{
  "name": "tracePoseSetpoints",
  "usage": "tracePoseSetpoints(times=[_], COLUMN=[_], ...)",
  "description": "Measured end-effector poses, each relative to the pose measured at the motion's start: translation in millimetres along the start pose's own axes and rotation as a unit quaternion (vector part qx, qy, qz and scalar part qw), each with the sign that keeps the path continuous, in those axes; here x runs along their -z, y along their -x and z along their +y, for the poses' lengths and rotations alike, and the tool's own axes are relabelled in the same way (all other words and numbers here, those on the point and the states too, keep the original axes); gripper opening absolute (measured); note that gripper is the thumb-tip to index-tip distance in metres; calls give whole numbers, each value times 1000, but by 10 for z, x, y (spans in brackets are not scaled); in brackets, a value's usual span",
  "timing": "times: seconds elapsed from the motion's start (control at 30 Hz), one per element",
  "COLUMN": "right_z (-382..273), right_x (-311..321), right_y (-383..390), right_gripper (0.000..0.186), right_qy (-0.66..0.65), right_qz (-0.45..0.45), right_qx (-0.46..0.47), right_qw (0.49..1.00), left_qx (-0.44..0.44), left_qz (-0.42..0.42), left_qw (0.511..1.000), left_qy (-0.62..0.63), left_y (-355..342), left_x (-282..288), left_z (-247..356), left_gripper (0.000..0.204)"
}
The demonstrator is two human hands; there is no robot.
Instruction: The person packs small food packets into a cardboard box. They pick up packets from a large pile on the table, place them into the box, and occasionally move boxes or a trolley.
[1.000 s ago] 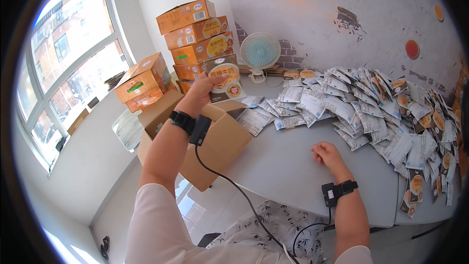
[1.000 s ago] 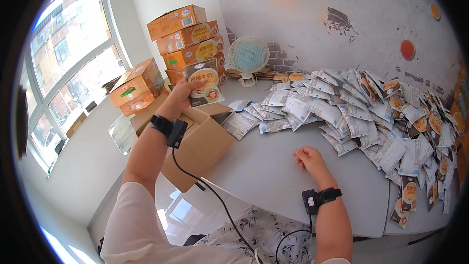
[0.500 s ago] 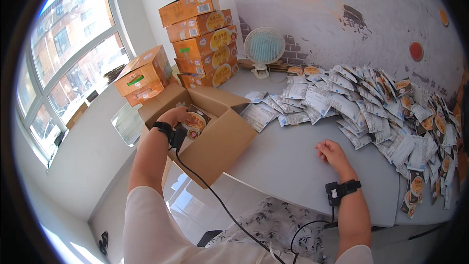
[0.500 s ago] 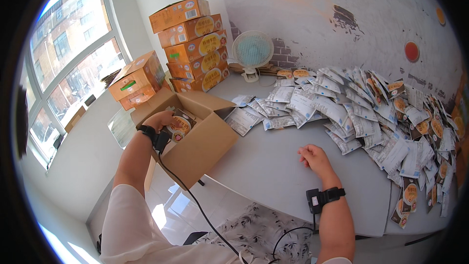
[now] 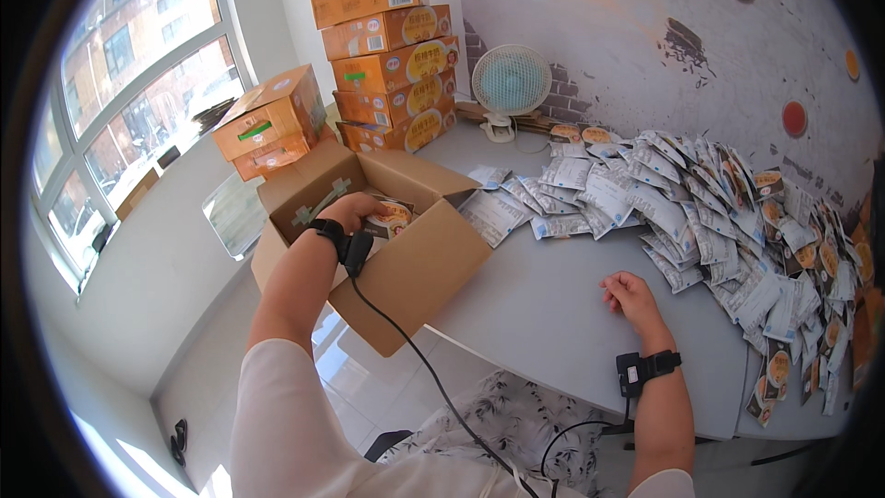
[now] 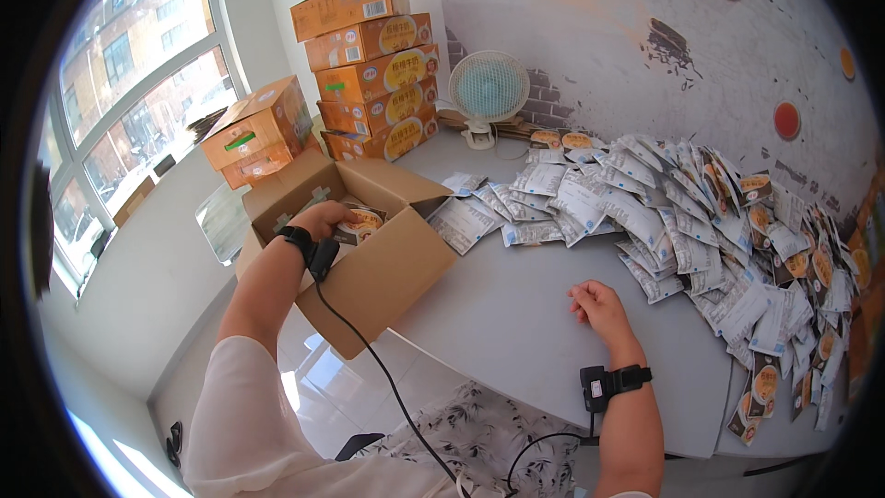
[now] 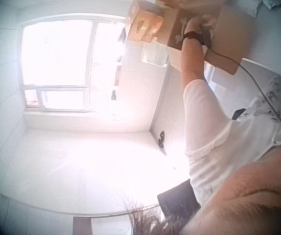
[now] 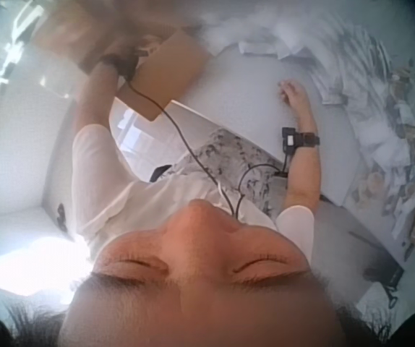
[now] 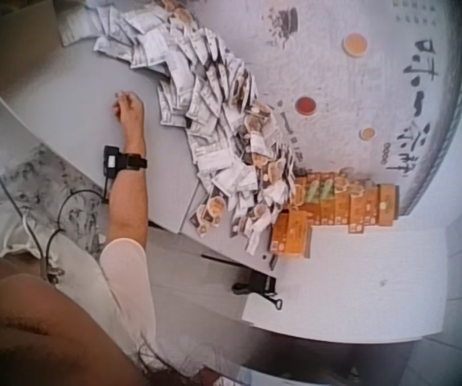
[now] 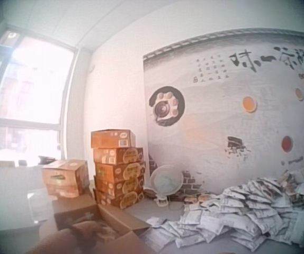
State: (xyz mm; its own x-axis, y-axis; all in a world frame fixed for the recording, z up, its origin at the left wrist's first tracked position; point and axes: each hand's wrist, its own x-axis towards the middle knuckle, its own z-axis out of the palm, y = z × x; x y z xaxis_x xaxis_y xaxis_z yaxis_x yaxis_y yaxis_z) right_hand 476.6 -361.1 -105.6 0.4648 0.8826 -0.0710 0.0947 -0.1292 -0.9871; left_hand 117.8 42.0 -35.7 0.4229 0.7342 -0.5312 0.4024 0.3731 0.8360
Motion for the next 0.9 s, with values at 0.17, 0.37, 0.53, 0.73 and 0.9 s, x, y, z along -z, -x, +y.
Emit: tracePoseSetpoints(times=[0.17, 0.37, 0.53, 0.73, 0.9], right_z=[-36, 0, 9, -54, -53], right_x=[-64, -14, -6, -39, -21], right_y=[-14, -25, -14, 27, 20], right_gripper=[20, 23, 22, 21, 21], right_qy=[2, 15, 2, -3, -10], right_qz=[-2, -4, -5, -4, -18], right_qx=[0, 9, 5, 7, -2], right_qw=[1000, 1000, 1000, 1000, 1000], left_qx=[9, -23, -13, 83, 79], left_qz=[33, 57, 5, -83, -7], left_qw=[998, 990, 991, 993, 918], left_qy=[58, 128, 131, 27, -389], left_y=[-279, -545, -421, -121, 185], left_x=[164, 195, 88, 38, -135], left_z=[-131, -228, -206, -155, 159], left_gripper=[24, 22, 24, 32, 36])
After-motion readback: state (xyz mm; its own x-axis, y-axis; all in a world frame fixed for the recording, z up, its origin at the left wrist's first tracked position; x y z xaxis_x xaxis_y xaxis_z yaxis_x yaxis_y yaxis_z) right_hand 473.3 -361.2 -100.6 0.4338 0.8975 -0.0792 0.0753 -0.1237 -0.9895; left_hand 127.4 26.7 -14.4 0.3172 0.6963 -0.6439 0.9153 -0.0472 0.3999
